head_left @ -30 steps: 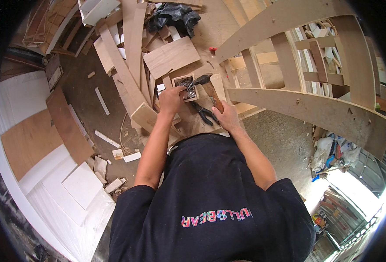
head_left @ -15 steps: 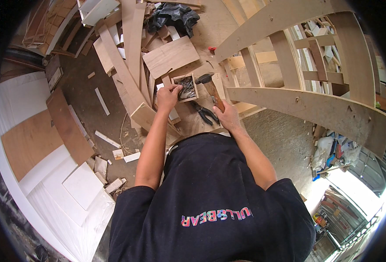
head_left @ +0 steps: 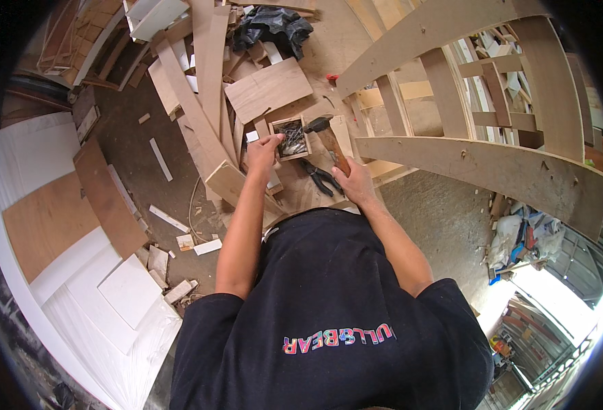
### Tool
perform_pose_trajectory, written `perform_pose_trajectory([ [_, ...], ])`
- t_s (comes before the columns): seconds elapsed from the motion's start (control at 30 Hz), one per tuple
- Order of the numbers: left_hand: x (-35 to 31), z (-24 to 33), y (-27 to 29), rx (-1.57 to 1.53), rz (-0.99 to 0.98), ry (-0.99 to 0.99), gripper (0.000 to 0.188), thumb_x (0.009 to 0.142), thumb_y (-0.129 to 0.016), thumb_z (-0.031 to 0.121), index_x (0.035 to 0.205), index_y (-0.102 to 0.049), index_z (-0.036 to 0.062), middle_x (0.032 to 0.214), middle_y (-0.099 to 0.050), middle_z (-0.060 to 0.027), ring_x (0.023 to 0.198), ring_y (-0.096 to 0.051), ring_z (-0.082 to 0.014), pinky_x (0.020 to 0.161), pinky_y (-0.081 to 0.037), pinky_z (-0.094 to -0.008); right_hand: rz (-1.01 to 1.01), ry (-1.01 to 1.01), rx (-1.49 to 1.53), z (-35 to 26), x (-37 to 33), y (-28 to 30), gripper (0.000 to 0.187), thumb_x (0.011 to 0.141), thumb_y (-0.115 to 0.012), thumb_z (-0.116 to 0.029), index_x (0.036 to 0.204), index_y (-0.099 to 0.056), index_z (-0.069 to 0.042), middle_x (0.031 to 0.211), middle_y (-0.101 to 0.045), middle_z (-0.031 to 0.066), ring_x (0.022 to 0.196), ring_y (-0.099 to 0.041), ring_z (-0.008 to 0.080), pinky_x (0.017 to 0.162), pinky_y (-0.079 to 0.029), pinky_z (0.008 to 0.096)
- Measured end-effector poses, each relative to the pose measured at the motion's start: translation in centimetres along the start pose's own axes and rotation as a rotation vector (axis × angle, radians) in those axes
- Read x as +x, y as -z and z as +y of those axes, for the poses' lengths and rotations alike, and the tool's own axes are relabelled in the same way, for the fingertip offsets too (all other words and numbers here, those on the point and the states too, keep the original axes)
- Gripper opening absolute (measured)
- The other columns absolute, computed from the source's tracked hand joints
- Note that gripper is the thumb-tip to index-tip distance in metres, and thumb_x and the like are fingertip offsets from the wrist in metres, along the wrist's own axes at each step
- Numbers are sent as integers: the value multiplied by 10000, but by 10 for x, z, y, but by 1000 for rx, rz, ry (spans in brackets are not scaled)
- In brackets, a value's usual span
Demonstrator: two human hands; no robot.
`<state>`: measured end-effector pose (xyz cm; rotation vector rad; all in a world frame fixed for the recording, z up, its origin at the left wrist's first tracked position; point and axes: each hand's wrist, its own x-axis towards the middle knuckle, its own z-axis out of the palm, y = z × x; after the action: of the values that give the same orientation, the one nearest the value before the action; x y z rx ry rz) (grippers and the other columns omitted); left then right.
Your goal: The person assembles a wooden chair frame by aligning wooden components and hammering nails into the joints. The person uses a hammer to secure pieces and retrieves nails from a small container on the workbench.
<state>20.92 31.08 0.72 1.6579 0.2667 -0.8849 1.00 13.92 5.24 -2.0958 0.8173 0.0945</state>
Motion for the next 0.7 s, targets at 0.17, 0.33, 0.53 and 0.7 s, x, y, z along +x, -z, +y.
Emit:
perform_pose_trajectory([
  [0.17,2,-5,1,-154,-37,81,238,920,-820,245,1047,-804,45,645,-513,86,512,-365,-42,478,-266,-251,-7,11,24,3,1,-1,374,935,-695,-275,1115,-643,49,960,-701,293,944,-676,481,822,-522,506],
  [0.33,5,-14,4,-108,-39,96,279,897,-847,329,1004,-811,74,729,-562,99,593,-404,-48,528,-326,-245,-27,-13,-18,0,1,2,379,934,-694,-273,1121,-642,52,976,-704,295,961,-678,480,828,-523,508],
  [0.53,2,-17,2,484,79,-221,303,817,-898,357,1002,-823,129,656,-658,15,541,-539,-97,526,-426,-293,-21,-10,-18,4,1,1,382,933,-698,-278,1131,-644,44,979,-704,293,967,-675,483,832,-524,508],
  [0.7,-13,-24,-2,877,257,-583,225,864,-817,336,1036,-823,192,777,-745,-131,703,-725,-305,644,-557,-431,-6,3,-13,5,1,0,384,932,-702,-282,1126,-646,44,975,-703,293,972,-671,488,831,-524,510],
])
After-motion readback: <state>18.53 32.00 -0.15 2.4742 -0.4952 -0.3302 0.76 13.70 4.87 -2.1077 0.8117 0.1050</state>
